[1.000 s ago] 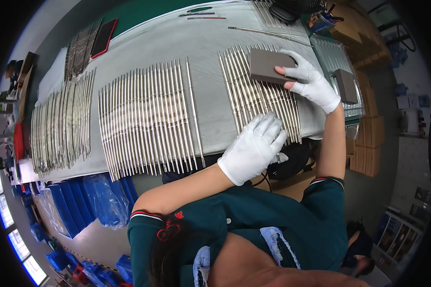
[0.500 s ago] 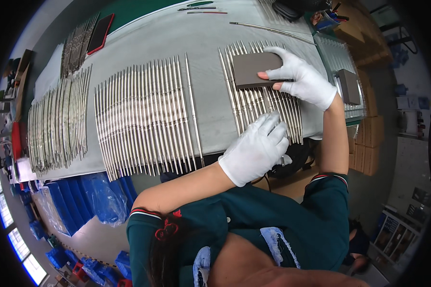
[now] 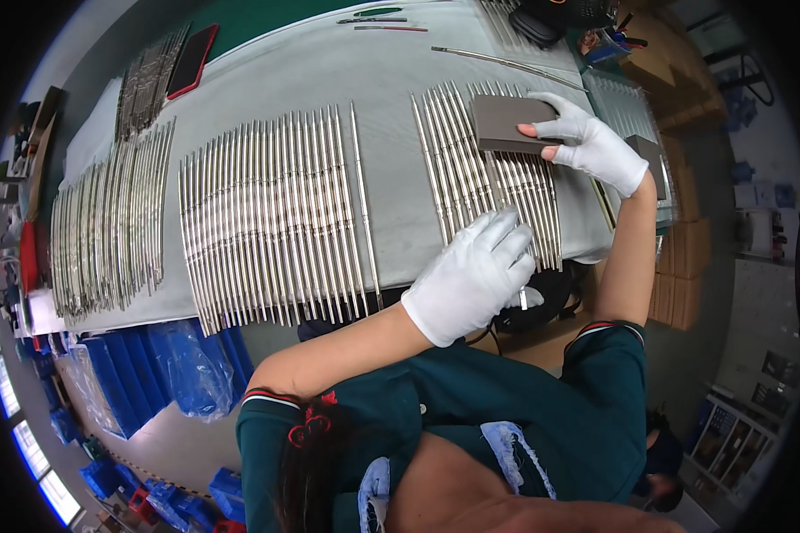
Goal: Polishing long metal rods using a sanding block at an industrial workbench.
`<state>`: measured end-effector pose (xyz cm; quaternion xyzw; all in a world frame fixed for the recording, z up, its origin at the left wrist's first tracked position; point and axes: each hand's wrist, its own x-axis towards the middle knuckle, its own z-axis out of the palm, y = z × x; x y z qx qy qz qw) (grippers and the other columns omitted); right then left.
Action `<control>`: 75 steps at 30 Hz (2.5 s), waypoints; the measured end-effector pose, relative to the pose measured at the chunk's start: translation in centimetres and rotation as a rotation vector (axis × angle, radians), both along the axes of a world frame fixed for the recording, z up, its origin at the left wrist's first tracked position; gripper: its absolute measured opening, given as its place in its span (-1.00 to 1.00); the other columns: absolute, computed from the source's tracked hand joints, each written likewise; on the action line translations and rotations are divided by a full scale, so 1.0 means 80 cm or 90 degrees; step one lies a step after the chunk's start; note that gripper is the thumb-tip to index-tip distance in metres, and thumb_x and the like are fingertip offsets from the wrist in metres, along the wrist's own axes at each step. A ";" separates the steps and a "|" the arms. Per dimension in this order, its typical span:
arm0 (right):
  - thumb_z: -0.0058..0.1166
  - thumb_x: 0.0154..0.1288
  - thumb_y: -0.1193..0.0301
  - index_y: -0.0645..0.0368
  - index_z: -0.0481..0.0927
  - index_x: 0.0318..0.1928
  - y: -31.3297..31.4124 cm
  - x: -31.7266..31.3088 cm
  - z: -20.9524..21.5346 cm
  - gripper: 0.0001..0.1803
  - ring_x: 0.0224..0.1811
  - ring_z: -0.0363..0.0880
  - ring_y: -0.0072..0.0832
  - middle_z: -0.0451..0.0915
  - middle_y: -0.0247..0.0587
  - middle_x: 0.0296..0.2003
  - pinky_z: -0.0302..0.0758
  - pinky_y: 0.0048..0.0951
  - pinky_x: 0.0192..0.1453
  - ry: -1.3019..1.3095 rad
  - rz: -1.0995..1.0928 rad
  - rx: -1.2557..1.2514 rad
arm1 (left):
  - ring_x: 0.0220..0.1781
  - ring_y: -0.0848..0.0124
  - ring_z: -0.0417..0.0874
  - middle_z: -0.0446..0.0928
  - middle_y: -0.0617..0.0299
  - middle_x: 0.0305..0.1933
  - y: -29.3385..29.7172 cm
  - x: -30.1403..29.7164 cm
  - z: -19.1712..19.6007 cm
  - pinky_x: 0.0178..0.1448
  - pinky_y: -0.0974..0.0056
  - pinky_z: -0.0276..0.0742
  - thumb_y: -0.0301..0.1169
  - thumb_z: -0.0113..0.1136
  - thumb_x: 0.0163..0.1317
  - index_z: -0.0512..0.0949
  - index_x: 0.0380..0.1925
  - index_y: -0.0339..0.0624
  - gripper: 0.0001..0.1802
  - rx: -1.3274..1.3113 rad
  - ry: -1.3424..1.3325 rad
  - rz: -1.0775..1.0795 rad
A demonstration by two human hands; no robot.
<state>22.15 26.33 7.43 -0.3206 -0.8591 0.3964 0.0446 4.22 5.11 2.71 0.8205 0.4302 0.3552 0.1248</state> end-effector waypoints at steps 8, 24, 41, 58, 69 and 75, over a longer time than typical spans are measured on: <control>0.34 0.27 0.43 -0.04 0.72 0.25 -0.014 -0.009 -0.014 -0.50 0.52 0.33 -0.14 0.26 0.06 0.53 0.25 -0.27 0.56 0.090 0.127 0.004 | 0.35 -0.06 0.51 0.52 -0.02 0.19 -0.004 -0.001 -0.002 0.47 -0.06 0.39 -0.19 0.34 0.16 0.48 -0.13 -0.24 -0.58 -0.006 0.001 0.014; 0.32 0.22 0.56 -0.01 0.74 0.21 -0.019 -0.015 -0.008 -0.50 0.44 0.42 -0.16 0.34 0.01 0.48 0.35 -0.28 0.50 0.042 0.010 0.017 | 0.36 -0.07 0.52 0.54 -0.10 0.16 -0.006 0.003 -0.009 0.46 -0.09 0.40 -0.08 0.30 0.20 0.53 -0.21 -0.28 -0.55 0.029 0.074 0.016; 0.33 0.21 0.58 0.02 0.74 0.20 -0.021 -0.009 -0.010 -0.49 0.43 0.42 -0.19 0.35 -0.04 0.47 0.33 -0.32 0.52 0.047 -0.032 -0.043 | 0.35 -0.07 0.53 0.54 -0.09 0.15 -0.004 0.006 -0.013 0.46 -0.08 0.41 -0.05 0.27 0.22 0.54 -0.23 -0.27 -0.55 0.029 0.072 0.008; 0.34 0.21 0.56 -0.04 0.73 0.22 -0.010 0.004 -0.004 -0.48 0.44 0.41 -0.11 0.35 0.09 0.46 0.33 -0.30 0.51 0.037 0.016 0.022 | 0.36 -0.07 0.52 0.53 -0.10 0.18 -0.005 0.004 -0.009 0.46 -0.08 0.41 -0.05 0.28 0.24 0.54 -0.20 -0.29 -0.54 0.020 0.066 0.008; 0.34 0.22 0.52 0.00 0.75 0.18 -0.030 -0.019 0.006 -0.53 0.39 0.47 -0.12 0.40 0.04 0.43 0.39 -0.29 0.46 -0.002 0.076 0.081 | 0.37 -0.09 0.51 0.53 -0.11 0.18 -0.003 0.005 -0.010 0.46 -0.08 0.41 -0.04 0.28 0.25 0.53 -0.19 -0.28 -0.53 0.020 0.130 -0.004; 0.35 0.22 0.52 0.00 0.75 0.18 -0.029 -0.009 0.001 -0.53 0.37 0.49 -0.13 0.40 0.03 0.42 0.41 -0.29 0.44 0.007 -0.030 0.064 | 0.37 -0.09 0.51 0.54 -0.10 0.17 -0.004 0.004 -0.011 0.45 -0.08 0.42 -0.02 0.28 0.24 0.54 -0.20 -0.28 -0.52 0.013 0.086 -0.005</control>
